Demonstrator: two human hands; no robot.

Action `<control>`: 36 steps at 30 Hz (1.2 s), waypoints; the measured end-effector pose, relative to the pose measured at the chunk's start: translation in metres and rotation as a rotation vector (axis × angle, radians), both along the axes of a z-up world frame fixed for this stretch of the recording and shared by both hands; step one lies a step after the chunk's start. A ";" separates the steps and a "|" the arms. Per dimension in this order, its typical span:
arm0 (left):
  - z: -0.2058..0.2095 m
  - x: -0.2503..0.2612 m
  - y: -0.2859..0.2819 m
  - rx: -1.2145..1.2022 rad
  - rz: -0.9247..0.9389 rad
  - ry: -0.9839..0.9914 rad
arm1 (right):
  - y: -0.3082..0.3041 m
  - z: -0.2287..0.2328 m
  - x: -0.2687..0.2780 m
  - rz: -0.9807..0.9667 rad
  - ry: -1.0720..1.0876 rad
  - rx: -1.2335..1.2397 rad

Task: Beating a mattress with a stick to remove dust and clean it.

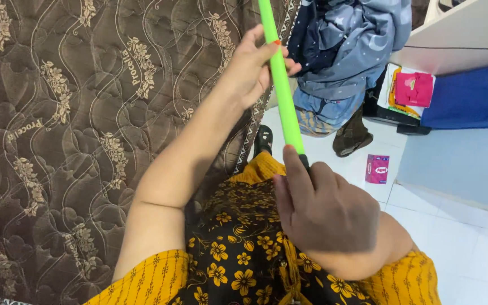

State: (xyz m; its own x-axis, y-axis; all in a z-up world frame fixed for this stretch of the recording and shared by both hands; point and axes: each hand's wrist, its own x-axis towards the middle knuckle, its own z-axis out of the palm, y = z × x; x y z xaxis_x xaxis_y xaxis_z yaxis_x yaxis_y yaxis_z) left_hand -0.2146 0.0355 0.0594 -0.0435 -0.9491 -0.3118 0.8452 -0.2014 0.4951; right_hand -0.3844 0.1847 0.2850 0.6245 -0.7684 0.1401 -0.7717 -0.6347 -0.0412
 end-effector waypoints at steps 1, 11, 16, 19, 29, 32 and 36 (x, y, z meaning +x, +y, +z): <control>0.000 0.000 -0.001 -0.004 0.000 0.001 | -0.001 -0.003 0.001 0.000 0.001 -0.004; -0.046 0.005 -0.037 0.014 0.036 0.105 | -0.030 -0.034 0.011 0.043 0.026 -0.028; -0.062 0.015 -0.058 -0.028 0.007 0.130 | -0.045 -0.051 0.012 0.031 -0.006 -0.040; -0.062 0.021 -0.065 0.022 0.013 0.118 | -0.050 -0.060 0.012 0.034 -0.039 -0.041; -0.081 0.032 -0.090 0.017 0.002 0.076 | -0.070 -0.078 0.015 0.016 -0.073 -0.015; -0.087 0.038 -0.100 0.031 0.009 0.063 | -0.076 -0.083 0.022 0.004 -0.088 -0.003; -0.121 0.049 -0.120 -0.013 -0.024 0.101 | -0.086 -0.077 0.032 -0.012 -0.103 -0.010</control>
State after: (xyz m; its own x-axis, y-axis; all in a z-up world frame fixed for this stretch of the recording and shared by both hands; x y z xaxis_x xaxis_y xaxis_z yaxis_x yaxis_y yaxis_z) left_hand -0.1652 -0.0848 -0.0621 -0.0965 -0.9515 -0.2921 0.8862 -0.2157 0.4100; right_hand -0.3522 0.0988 0.2079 0.5969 -0.7741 0.2109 -0.7713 -0.6260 -0.1146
